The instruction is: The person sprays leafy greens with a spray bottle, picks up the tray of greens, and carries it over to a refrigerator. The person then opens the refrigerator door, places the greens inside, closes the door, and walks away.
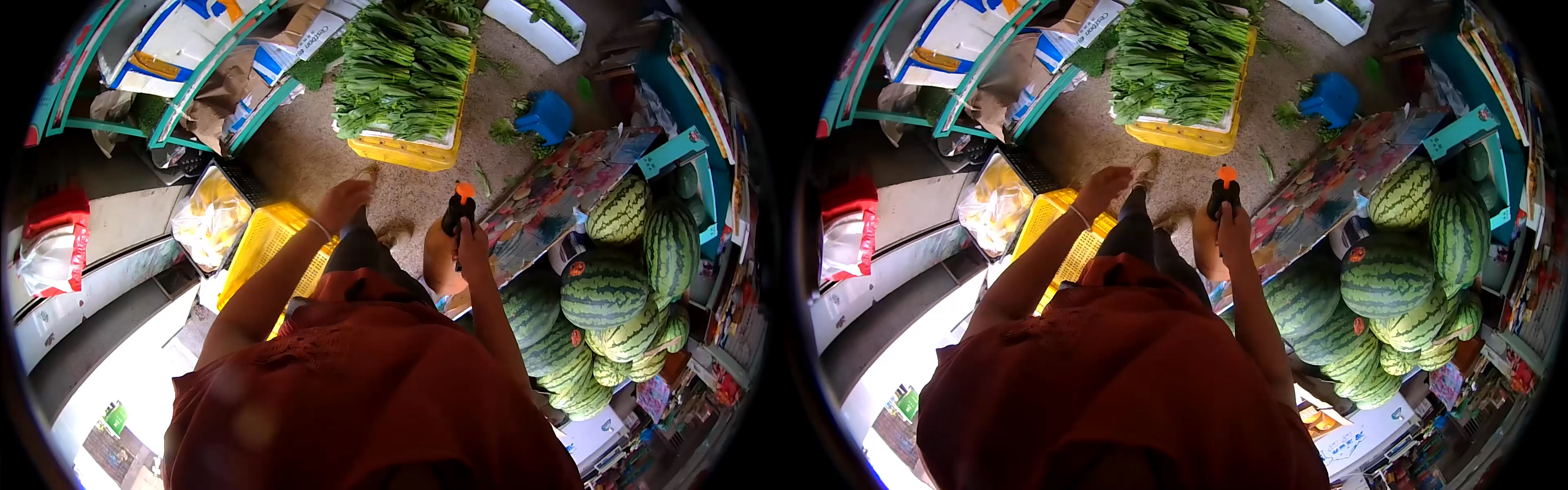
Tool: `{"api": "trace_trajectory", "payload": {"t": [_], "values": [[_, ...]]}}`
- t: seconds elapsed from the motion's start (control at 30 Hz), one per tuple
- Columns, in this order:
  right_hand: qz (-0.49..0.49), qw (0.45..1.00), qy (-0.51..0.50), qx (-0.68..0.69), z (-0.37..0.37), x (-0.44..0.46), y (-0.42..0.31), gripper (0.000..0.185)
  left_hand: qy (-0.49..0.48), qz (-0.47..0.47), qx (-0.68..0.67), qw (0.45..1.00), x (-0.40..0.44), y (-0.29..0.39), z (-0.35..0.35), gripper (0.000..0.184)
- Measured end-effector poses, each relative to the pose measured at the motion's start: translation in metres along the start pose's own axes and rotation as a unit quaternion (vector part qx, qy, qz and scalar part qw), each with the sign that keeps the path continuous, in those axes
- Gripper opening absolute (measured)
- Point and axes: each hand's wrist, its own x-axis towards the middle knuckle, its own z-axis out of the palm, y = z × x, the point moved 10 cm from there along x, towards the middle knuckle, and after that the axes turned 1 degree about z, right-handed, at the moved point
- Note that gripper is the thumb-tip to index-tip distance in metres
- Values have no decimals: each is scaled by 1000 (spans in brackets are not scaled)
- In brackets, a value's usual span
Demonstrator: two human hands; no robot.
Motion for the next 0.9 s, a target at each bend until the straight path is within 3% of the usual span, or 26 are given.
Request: {"api": "trace_trajectory", "payload": {"t": [0.03,0.07,0.1,0.13,0.17,0.2,0.23,0.3,0.33,0.4,0.5,0.57,0.7,0.77,0.83,0.9], "values": [[-3,1000,5,1,-5,5,1,27,21,-28,125,992,-3,-25,-18,21],[-7,1000,18,-6,-12,11,3,27,22,171,269,947,7,-72,-32,20],[-9,999,30,-14,-17,14,6,26,23,156,267,951,-7,-74,-44,21],[-7,999,32,-12,-19,16,8,26,78,33,215,973,-20,-84,-65,23],[-29,999,35,-30,-20,18,4,26,35,91,338,936,-30,-84,-66,22],[-50,997,39,-48,-22,21,0,26,90,-114,171,974,-39,-150,-92,21],[-51,997,43,-45,-25,30,7,26,112,-184,118,969,-51,-201,-107,16],[-88,986,47,-131,-29,50,18,26,129,-366,-5,922,-93,-216,-108,13],[-88,986,49,-131,-28,46,7,26,107,-403,3,909,-105,-222,-110,15],[14,999,32,-30,-24,39,9,27,135,-405,-2,904,-120,-220,-114,15],[5,997,-24,-77,-3,45,9,27,179,-409,6,894,-125,-213,-123,16],[-1,999,-1,-48,0,51,7,28,128,-385,-94,909,-111,-221,-114,18],[36,999,-3,-19,8,65,11,30,138,-339,-53,929,-90,-163,-100,19],[47,998,-20,-25,14,68,8,31,114,-332,-41,935,-81,-163,-98,25],[47,998,47,12,3,72,2,31,81,-300,-89,946,-70,-154,-89,29],[49,998,43,10,1,81,-1,33,65,-300,-102,946,-69,-152,-86,28]]}}
